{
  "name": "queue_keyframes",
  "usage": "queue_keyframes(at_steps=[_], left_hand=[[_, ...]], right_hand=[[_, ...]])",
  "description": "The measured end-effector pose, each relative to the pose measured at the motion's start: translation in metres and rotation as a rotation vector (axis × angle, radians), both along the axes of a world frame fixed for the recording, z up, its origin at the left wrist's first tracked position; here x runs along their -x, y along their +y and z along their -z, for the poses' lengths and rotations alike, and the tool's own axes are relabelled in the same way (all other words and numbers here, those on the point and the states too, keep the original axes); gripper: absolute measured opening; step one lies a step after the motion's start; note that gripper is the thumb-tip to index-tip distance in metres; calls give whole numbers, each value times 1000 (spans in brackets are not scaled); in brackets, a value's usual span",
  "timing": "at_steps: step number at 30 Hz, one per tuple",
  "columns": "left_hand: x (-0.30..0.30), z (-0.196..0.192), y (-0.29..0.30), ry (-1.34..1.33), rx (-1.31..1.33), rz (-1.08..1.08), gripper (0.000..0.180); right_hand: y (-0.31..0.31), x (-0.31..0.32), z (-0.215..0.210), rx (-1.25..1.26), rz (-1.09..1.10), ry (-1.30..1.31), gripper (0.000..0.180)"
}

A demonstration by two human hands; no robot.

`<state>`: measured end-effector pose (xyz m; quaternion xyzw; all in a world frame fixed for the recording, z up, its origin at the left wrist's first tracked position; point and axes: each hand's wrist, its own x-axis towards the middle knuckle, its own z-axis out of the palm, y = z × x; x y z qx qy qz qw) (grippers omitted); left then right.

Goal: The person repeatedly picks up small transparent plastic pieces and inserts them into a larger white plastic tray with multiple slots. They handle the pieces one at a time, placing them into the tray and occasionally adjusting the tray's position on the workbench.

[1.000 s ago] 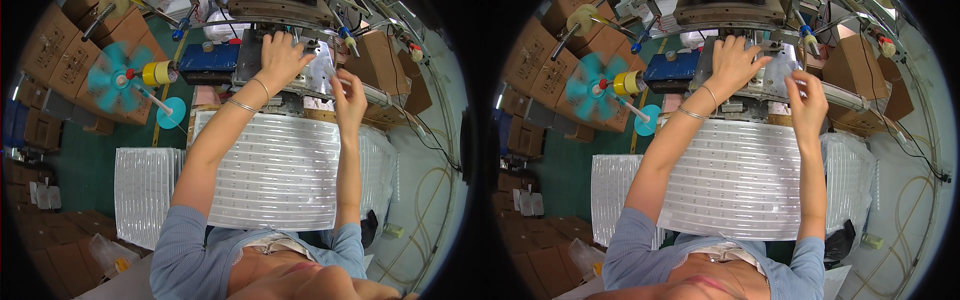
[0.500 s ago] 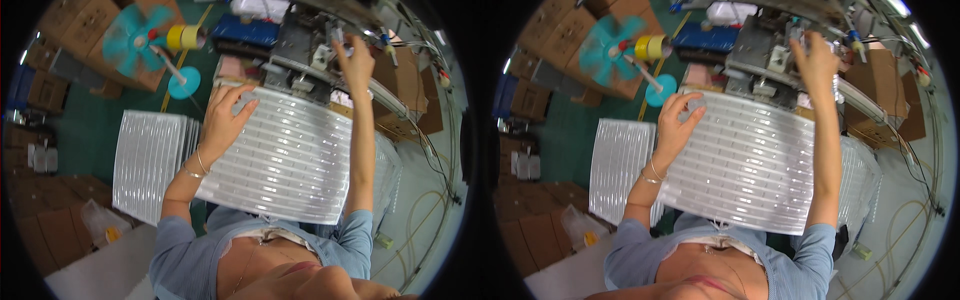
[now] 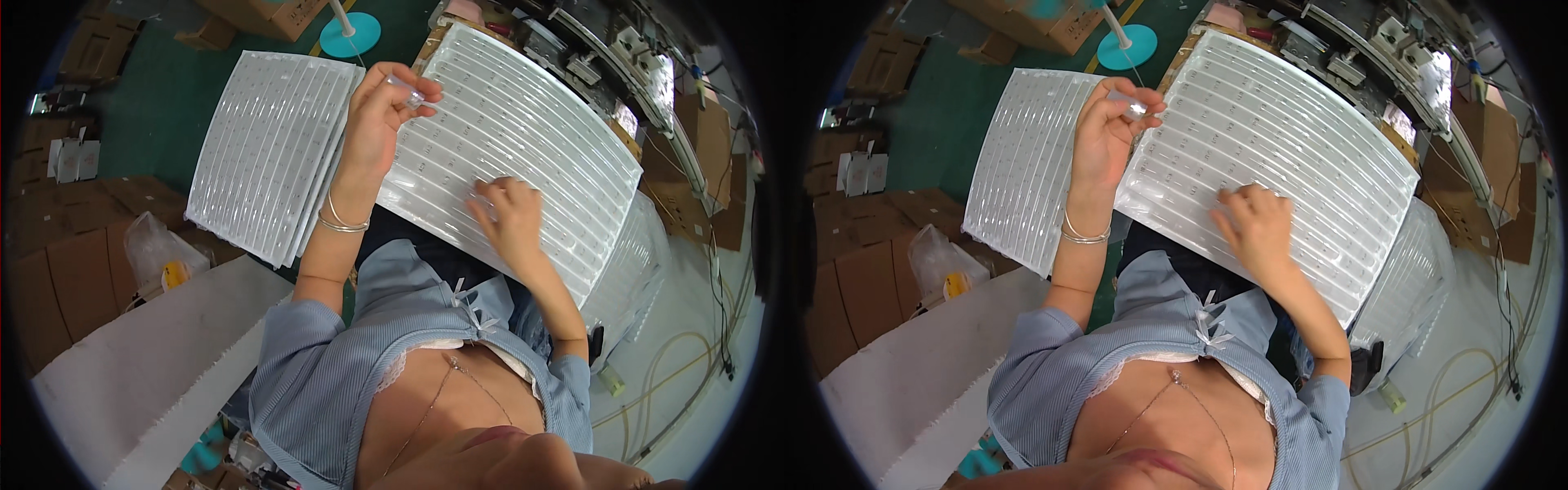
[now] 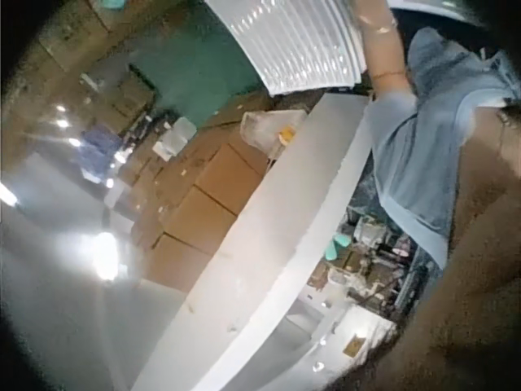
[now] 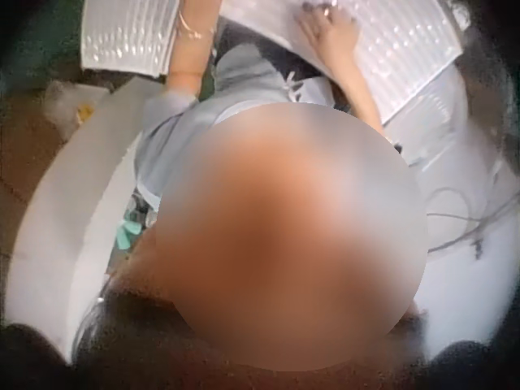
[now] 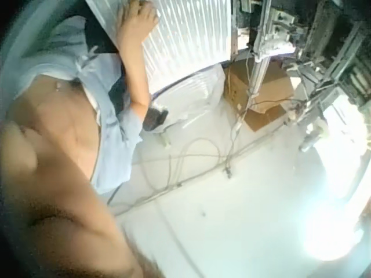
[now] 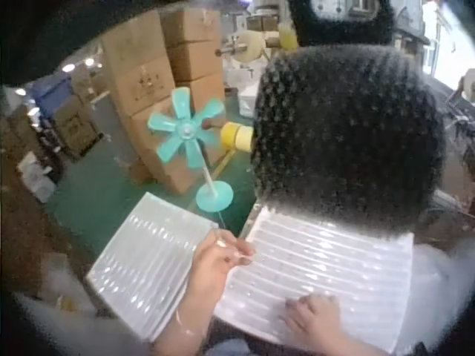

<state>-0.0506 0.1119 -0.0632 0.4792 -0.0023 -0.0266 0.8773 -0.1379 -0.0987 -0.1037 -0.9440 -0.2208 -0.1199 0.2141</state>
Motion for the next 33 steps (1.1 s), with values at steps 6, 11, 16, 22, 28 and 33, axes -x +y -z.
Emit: queue_keyframes(at_steps=[6,11,16,22,28,33], left_hand=[[7,-7,-7,-131,-141,-10,16],[-2,-15,-31,-321,-313,-20,19],[-25,-6,-60,-500,-719,13,11],[-42,-5,-93,-663,-1053,70,13],[-72,-9,-133,-796,-1208,27,23],[-128,-50,-197,-1027,-1360,-337,38]], right_hand=[[45,7,26,93,-68,-5,25],[24,-1,-8,-286,-89,124,26],[-52,-23,1,-769,254,244,22],[-122,-36,-3,-1037,430,251,16],[-158,-56,-19,-1121,452,177,15],[-173,-78,-44,-1006,531,-3,18]])
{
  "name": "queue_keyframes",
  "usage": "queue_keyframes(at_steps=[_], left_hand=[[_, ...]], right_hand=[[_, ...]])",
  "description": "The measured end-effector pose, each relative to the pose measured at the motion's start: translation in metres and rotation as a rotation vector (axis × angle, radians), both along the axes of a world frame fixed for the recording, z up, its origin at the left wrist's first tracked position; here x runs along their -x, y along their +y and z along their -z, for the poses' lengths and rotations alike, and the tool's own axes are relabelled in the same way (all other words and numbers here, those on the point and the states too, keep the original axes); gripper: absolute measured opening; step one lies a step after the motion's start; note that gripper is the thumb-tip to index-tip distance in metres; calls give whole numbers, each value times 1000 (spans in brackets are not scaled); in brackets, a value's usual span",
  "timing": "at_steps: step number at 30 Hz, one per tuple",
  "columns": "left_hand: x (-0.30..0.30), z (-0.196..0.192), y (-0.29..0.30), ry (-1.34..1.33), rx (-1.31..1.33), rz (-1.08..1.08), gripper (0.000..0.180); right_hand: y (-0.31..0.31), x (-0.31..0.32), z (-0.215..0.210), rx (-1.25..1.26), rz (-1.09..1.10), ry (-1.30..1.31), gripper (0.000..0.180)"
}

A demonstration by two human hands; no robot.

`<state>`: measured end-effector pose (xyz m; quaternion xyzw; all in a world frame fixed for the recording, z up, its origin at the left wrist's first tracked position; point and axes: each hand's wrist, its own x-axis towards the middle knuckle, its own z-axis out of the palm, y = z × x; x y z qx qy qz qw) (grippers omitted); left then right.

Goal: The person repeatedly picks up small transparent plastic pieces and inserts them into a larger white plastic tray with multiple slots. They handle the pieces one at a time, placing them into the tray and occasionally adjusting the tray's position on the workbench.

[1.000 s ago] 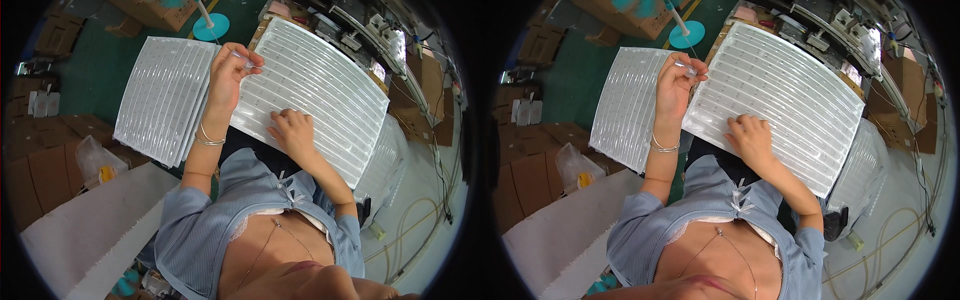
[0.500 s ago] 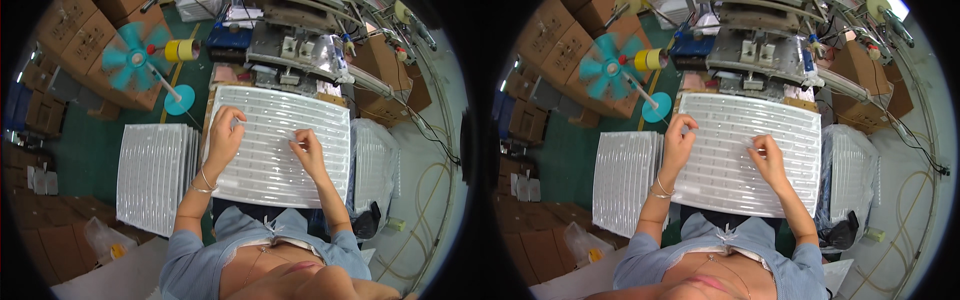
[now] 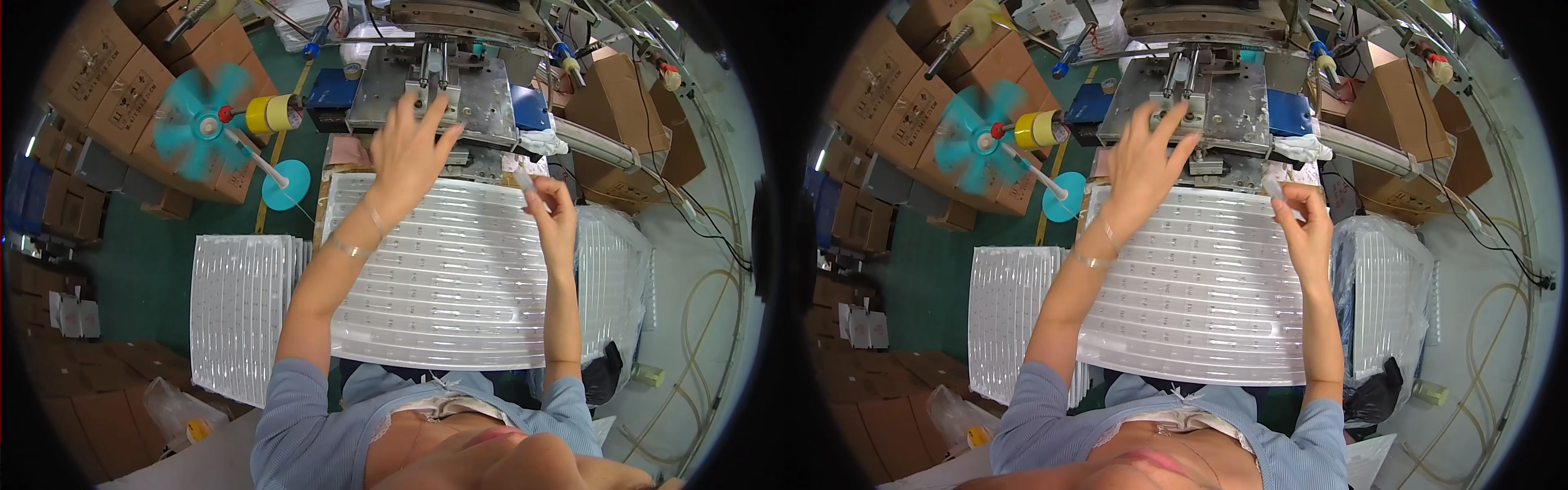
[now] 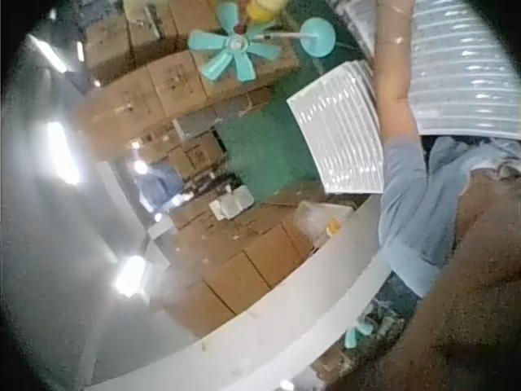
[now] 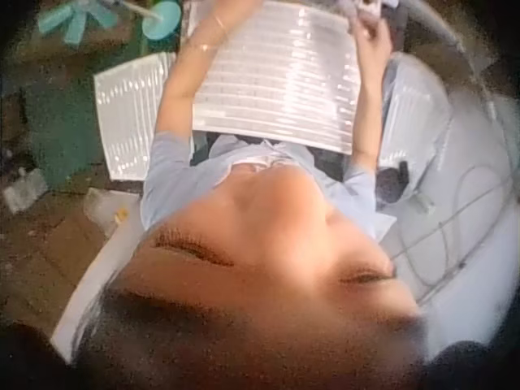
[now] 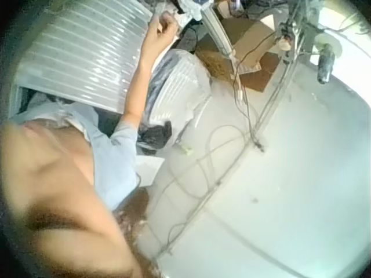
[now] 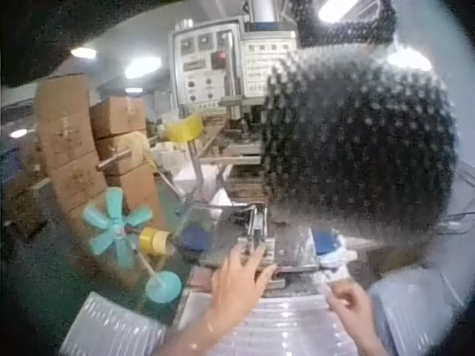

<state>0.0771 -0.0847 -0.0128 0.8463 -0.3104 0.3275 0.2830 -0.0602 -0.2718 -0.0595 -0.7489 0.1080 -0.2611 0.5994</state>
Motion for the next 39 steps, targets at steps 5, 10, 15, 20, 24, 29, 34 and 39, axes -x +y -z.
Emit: queue_keyframes(at_steps=[5,10,15,20,24,29,34,39], left_hand=[[-62,-29,-64,34,-402,-128,37],[-48,-31,-47,-97,-80,161,27],[8,-6,34,301,130,284,23],[37,19,92,576,274,239,24],[46,32,122,649,338,214,26],[69,38,182,1081,820,228,27],[72,61,214,1399,1589,664,39],[78,72,203,1392,1672,609,37]], right_hand=[[-5,-42,-21,320,185,-136,17],[5,-97,-53,665,258,-294,17],[2,-155,-62,1172,369,-253,17],[-10,-178,-48,1112,369,-161,28],[-24,-154,-45,926,340,-161,49],[17,-36,-1,796,130,-33,38],[137,73,55,930,-396,116,26],[186,103,63,1003,-535,70,25]])
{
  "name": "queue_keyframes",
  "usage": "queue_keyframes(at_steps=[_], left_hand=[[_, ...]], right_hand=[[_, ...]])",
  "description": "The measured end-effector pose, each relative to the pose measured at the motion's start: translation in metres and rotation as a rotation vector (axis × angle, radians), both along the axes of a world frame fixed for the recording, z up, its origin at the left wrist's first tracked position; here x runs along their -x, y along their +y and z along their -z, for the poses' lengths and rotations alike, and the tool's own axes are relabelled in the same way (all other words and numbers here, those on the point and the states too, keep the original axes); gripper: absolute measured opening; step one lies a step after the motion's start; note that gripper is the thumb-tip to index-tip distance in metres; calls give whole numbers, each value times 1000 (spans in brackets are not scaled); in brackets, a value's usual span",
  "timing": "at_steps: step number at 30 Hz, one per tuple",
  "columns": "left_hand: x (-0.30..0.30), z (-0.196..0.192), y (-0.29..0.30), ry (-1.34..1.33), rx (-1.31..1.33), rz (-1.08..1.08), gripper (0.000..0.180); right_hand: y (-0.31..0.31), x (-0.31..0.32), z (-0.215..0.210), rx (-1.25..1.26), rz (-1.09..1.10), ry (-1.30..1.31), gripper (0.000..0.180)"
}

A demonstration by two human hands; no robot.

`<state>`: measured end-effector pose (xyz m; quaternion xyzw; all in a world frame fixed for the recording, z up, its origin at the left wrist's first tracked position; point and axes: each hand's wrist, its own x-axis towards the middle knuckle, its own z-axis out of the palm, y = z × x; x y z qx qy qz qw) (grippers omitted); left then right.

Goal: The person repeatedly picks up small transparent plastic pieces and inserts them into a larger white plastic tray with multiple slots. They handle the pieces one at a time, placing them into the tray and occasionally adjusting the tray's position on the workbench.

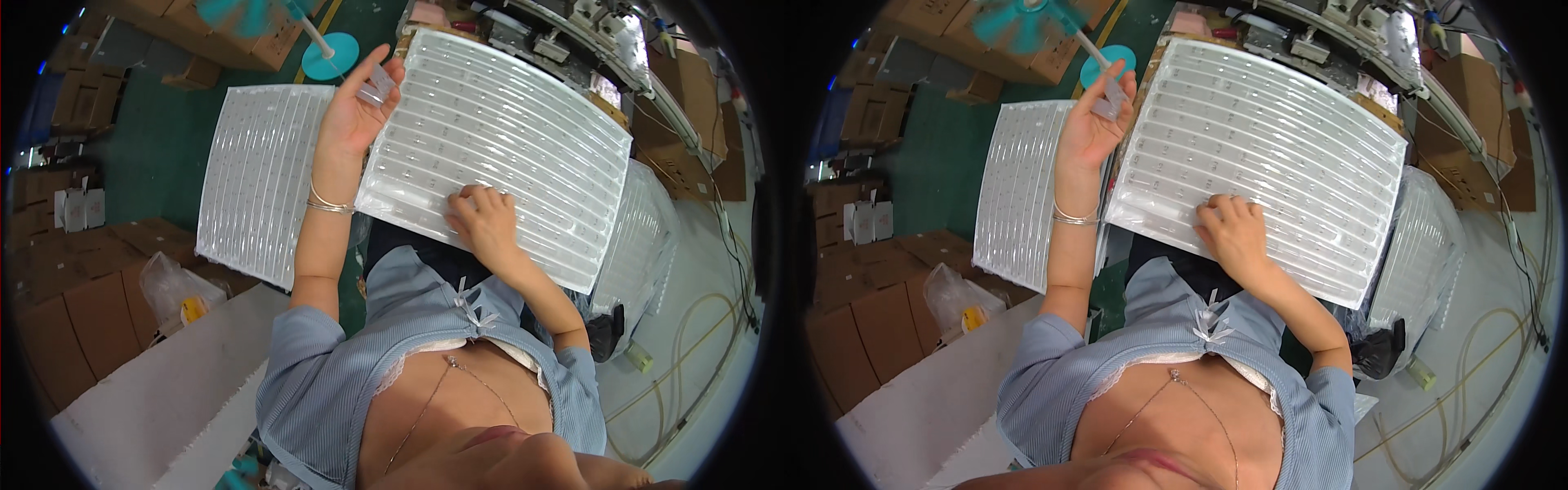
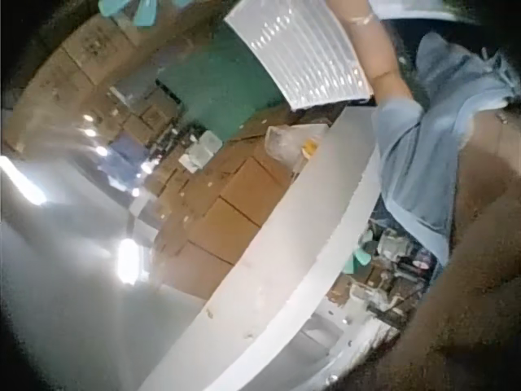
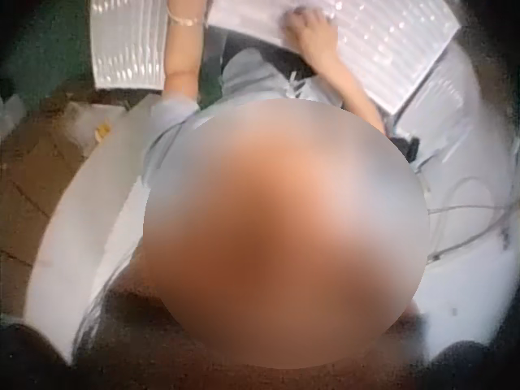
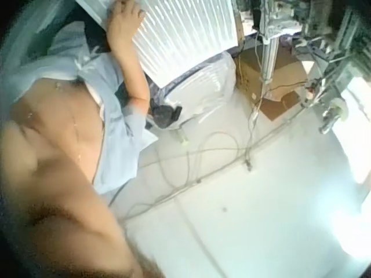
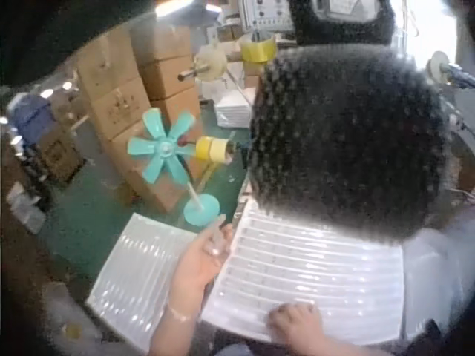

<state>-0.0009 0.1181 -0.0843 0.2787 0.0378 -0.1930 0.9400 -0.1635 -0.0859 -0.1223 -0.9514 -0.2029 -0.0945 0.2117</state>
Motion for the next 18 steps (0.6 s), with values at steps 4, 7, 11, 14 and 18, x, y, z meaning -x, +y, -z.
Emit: queue_keyframes(at_steps=[4,7,11,14,18], left_hand=[[12,-16,-30,-231,-476,-1,26],[13,-22,-53,-432,-753,59,15],[8,-27,-81,-739,-1085,66,12],[-1,-30,-97,-883,-1259,54,16],[-19,-29,-120,-1076,-1430,-61,20]], right_hand=[[-10,-5,-8,-150,-39,70,22],[-39,-22,-17,-467,87,206,20],[-102,-39,-1,-827,364,228,22],[-137,-45,-6,-994,459,229,23],[-161,-53,-23,-1169,507,238,18]])
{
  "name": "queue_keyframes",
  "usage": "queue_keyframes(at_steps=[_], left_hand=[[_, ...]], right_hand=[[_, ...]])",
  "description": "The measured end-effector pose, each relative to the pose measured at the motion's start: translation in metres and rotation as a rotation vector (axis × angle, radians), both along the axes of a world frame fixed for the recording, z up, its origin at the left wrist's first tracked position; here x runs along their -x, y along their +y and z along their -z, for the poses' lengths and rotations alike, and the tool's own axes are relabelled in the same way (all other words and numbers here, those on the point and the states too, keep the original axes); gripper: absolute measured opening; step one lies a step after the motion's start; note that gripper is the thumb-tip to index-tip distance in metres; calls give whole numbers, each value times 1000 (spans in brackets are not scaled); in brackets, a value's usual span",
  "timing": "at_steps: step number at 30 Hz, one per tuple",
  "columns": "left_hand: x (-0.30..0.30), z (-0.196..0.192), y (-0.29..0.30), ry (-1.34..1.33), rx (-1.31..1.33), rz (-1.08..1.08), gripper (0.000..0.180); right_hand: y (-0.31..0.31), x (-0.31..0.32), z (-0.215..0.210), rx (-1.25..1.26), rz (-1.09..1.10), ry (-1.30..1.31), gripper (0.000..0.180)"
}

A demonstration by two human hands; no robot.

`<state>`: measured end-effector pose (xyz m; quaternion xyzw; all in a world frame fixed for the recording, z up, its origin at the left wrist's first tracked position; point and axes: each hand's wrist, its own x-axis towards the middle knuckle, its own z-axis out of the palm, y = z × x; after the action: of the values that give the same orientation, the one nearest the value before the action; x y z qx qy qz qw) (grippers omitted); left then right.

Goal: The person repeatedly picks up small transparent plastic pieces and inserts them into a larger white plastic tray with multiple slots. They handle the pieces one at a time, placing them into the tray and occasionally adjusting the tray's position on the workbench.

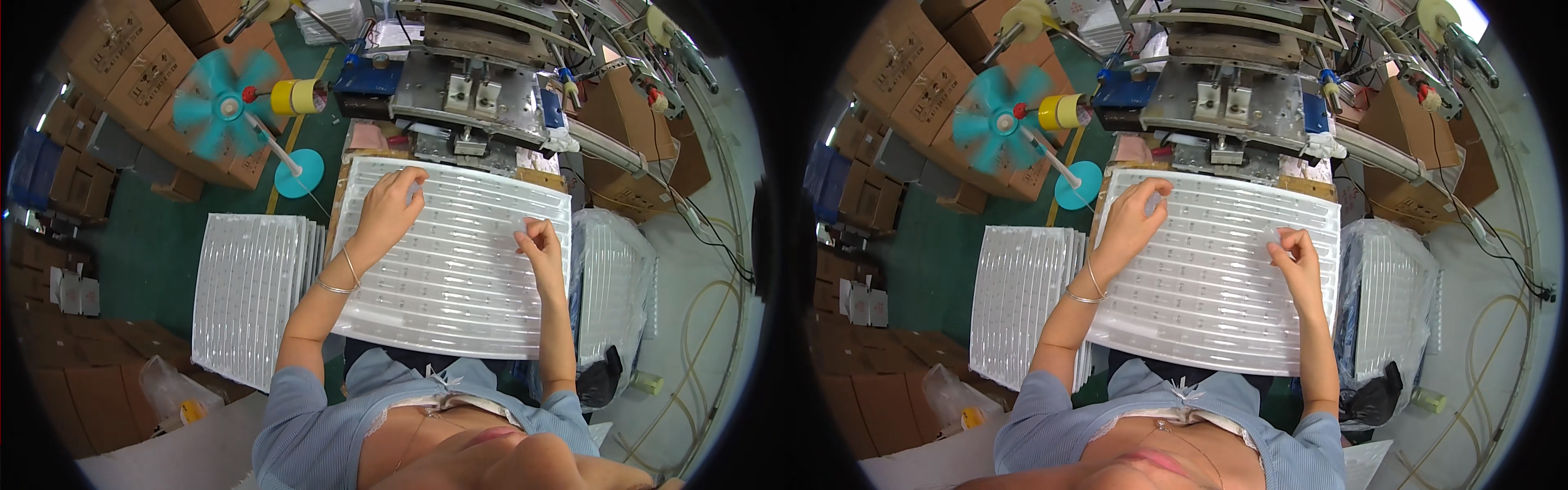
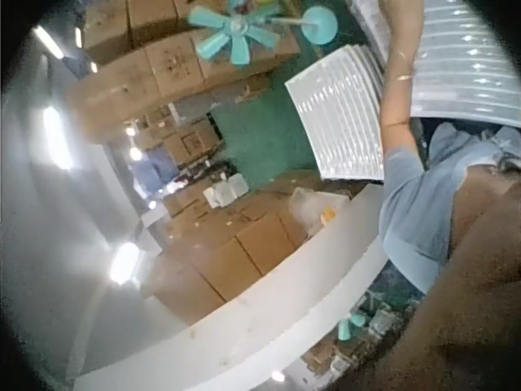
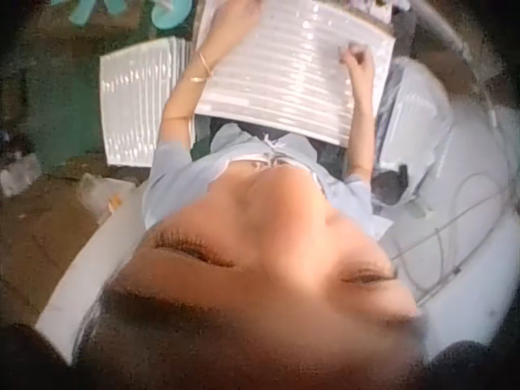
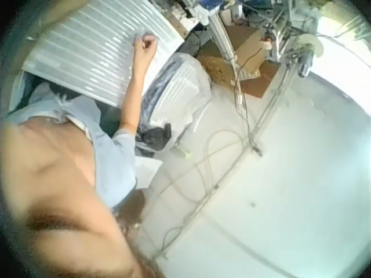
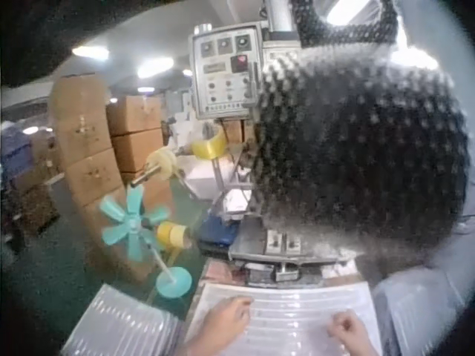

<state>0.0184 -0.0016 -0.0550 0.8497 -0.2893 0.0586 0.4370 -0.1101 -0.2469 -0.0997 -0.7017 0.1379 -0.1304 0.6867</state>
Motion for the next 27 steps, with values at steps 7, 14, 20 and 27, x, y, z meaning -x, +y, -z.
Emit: queue_keyframes(at_steps=[7,14,20,27], left_hand=[[-45,-28,-50,-383,-78,-91,26],[-114,-67,-118,-634,-393,-214,28],[-122,-85,-142,-667,-485,-28,22],[-46,-59,-32,-239,-7,104,24]], right_hand=[[-39,-21,-14,17,84,-75,12],[-56,-67,-44,304,292,-212,21],[-29,-133,-88,708,373,-417,18],[-24,-210,-100,1382,436,-470,17]])
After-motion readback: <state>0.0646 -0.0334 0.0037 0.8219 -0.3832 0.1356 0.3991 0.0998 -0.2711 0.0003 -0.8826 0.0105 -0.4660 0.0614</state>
